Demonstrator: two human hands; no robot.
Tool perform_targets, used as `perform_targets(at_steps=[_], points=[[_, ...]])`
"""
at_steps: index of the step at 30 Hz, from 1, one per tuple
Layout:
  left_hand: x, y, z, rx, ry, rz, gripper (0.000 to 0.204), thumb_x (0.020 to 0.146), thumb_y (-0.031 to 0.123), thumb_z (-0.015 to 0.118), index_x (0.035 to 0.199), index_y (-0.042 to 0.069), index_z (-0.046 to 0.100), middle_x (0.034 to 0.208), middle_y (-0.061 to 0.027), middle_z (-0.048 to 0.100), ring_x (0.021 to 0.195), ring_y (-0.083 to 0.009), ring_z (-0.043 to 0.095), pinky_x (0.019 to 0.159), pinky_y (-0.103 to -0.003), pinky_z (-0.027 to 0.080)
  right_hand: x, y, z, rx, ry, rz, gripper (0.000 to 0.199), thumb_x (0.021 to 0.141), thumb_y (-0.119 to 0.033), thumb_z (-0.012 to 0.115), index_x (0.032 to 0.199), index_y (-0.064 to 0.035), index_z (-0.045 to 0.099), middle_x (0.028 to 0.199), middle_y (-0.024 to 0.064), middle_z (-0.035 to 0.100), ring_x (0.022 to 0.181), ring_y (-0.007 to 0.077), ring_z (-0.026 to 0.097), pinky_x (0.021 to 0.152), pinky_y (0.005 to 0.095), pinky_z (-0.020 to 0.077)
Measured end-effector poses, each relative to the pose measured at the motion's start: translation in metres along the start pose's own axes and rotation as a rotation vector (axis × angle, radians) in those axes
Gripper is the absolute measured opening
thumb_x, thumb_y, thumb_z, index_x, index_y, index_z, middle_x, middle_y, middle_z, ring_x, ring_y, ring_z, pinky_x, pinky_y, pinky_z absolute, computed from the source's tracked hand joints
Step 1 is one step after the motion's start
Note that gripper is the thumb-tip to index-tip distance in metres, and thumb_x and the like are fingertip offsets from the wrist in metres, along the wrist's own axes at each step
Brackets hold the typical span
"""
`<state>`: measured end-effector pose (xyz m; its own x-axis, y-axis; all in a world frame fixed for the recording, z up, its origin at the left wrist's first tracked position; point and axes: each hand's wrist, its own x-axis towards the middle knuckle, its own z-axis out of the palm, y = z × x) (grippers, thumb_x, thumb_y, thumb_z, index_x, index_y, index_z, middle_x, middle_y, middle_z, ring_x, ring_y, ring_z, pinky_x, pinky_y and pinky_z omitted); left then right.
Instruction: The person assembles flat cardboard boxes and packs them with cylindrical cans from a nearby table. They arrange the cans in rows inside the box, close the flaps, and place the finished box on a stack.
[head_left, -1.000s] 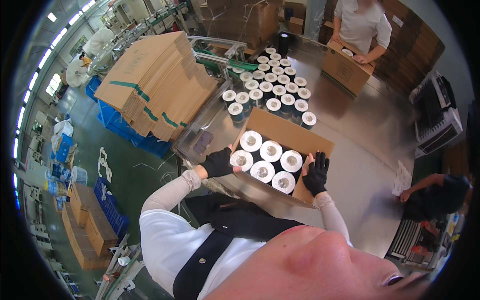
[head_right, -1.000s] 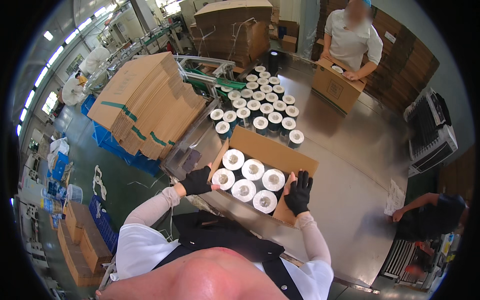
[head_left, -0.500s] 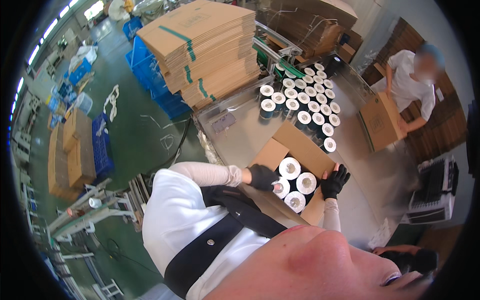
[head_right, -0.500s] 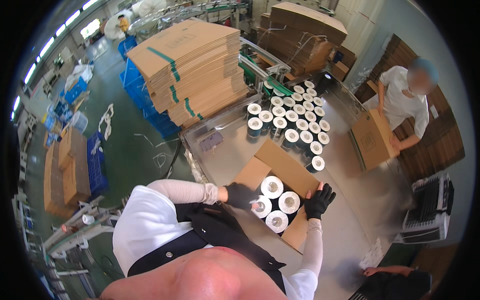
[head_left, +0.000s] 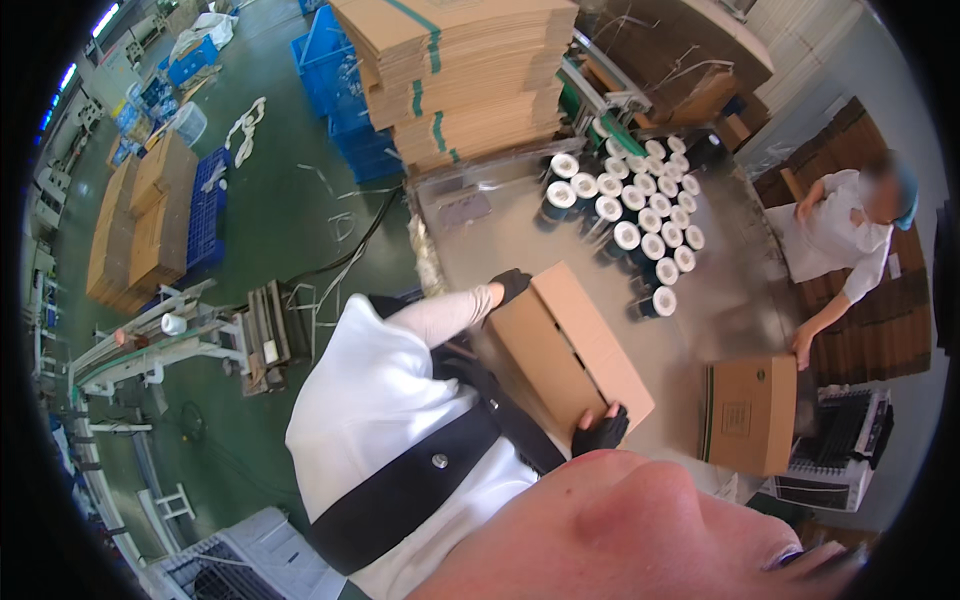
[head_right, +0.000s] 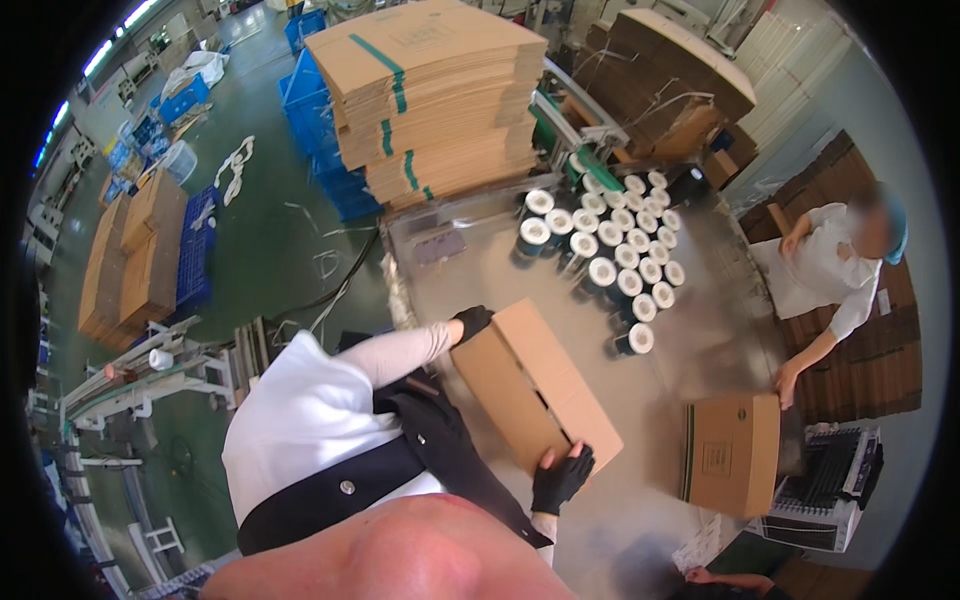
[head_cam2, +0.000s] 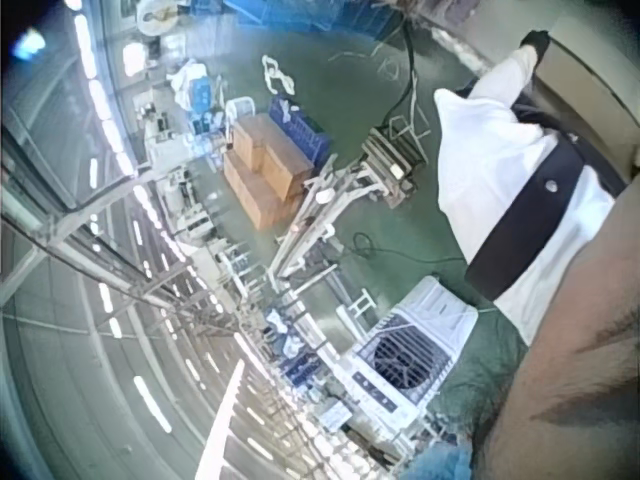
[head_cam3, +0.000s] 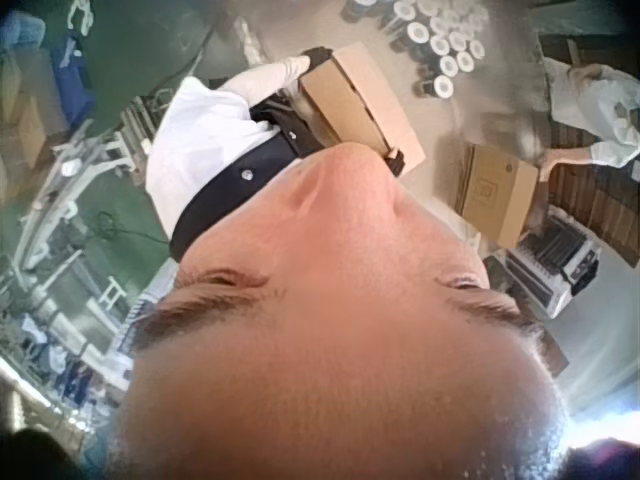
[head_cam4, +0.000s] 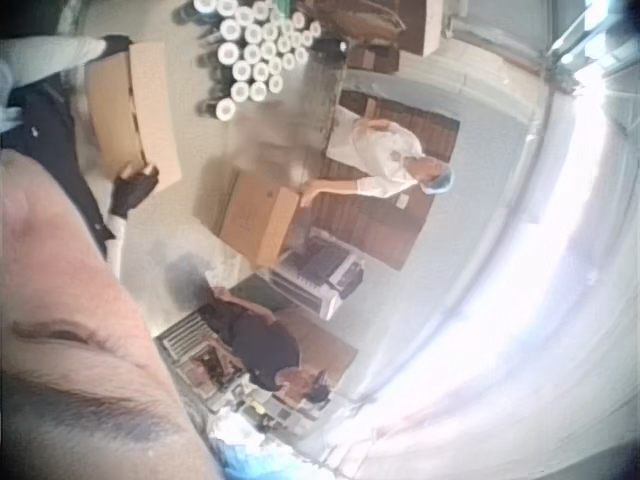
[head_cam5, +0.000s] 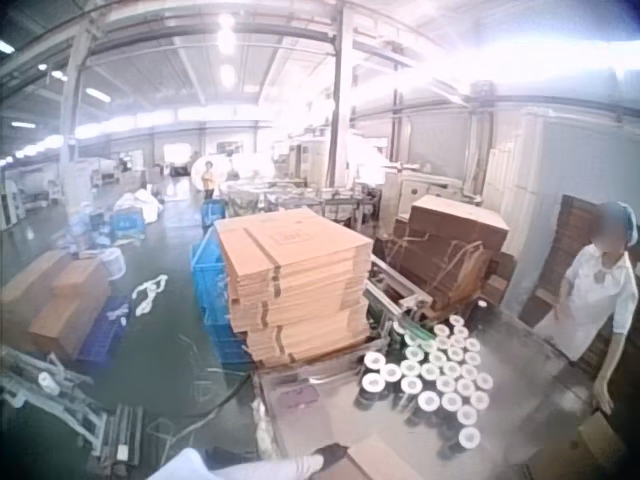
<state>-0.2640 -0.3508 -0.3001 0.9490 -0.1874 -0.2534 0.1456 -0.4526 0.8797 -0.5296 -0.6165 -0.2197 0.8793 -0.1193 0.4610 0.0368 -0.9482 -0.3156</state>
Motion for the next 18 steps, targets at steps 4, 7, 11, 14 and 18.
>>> perform_targets(at_steps=[4, 7, 11, 14, 18], points=[[-0.011, 0.018, 0.019, 0.55, -0.369, 0.399, 0.025, 0.08, 0.023, 0.052, 0.088, 0.002, 0.063, 0.084, -0.0165, 0.065, 0.08, -0.0263, 0.063, 0.072, -0.035, 0.048, 0.028, -0.005, -0.016, -0.041, -0.107, 0.09, 0.048, 0.082, -0.025, 0.059, 0.119, 0.0031, 0.048, 0.115, 0.0241, 0.051, 0.106, 0.0401, 0.048, 0.092, 0.046, 0.0371], [-0.035, 0.027, 0.061, 0.935, -0.539, 0.593, 0.023, 0.081, 0.021, 0.052, 0.087, 0.002, 0.063, 0.083, -0.0171, 0.064, 0.078, -0.0248, 0.062, 0.072, -0.034, 0.048, 0.063, -0.038, -0.012, 0.091, -0.138, -0.063, 0.043, 0.082, -0.027, 0.06, 0.113, 0.0023, 0.052, 0.112, 0.0245, 0.053, 0.103, 0.0396, 0.05, 0.088, 0.046, 0.0382], [-0.068, 0.044, 0.099, 0.963, -0.549, 0.815, 0.023, 0.082, 0.021, 0.053, 0.09, 0.002, 0.061, 0.086, -0.0162, 0.064, 0.079, -0.0239, 0.062, 0.072, -0.034, 0.048, 0.064, -0.019, 0.004, -0.02, -0.48, -0.041, 0.039, 0.076, -0.032, 0.065, 0.101, -0.0021, 0.06, 0.1, 0.0165, 0.061, 0.101, 0.0342, 0.053, 0.092, 0.0445, 0.036], [-0.075, 0.03, 0.081, 0.879, -0.559, 0.788, 0.022, 0.083, 0.022, 0.054, 0.093, 0.003, 0.06, 0.088, -0.0156, 0.064, 0.079, -0.0232, 0.061, 0.072, -0.034, 0.048, -0.002, 0.084, 0.003, -0.272, -0.642, 0.072, 0.037, 0.067, -0.034, 0.068, 0.091, -0.0067, 0.066, 0.098, 0.0124, 0.065, 0.112, 0.0256, 0.052, 0.1, 0.055, 0.0234], [-0.005, 0.047, 0.012, 0.442, -0.434, 0.768, 0.022, 0.084, 0.022, 0.055, 0.096, 0.003, 0.059, 0.091, -0.0148, 0.064, 0.079, -0.0223, 0.061, 0.073, -0.034, 0.048, -0.07, 0.167, -0.074, -0.474, -0.553, 0.504, 0.04, 0.068, -0.038, 0.064, 0.088, -0.0042, 0.064, 0.09, 0.0195, 0.065, 0.094, 0.0338, 0.06, 0.094, 0.0533, 0.0322]])
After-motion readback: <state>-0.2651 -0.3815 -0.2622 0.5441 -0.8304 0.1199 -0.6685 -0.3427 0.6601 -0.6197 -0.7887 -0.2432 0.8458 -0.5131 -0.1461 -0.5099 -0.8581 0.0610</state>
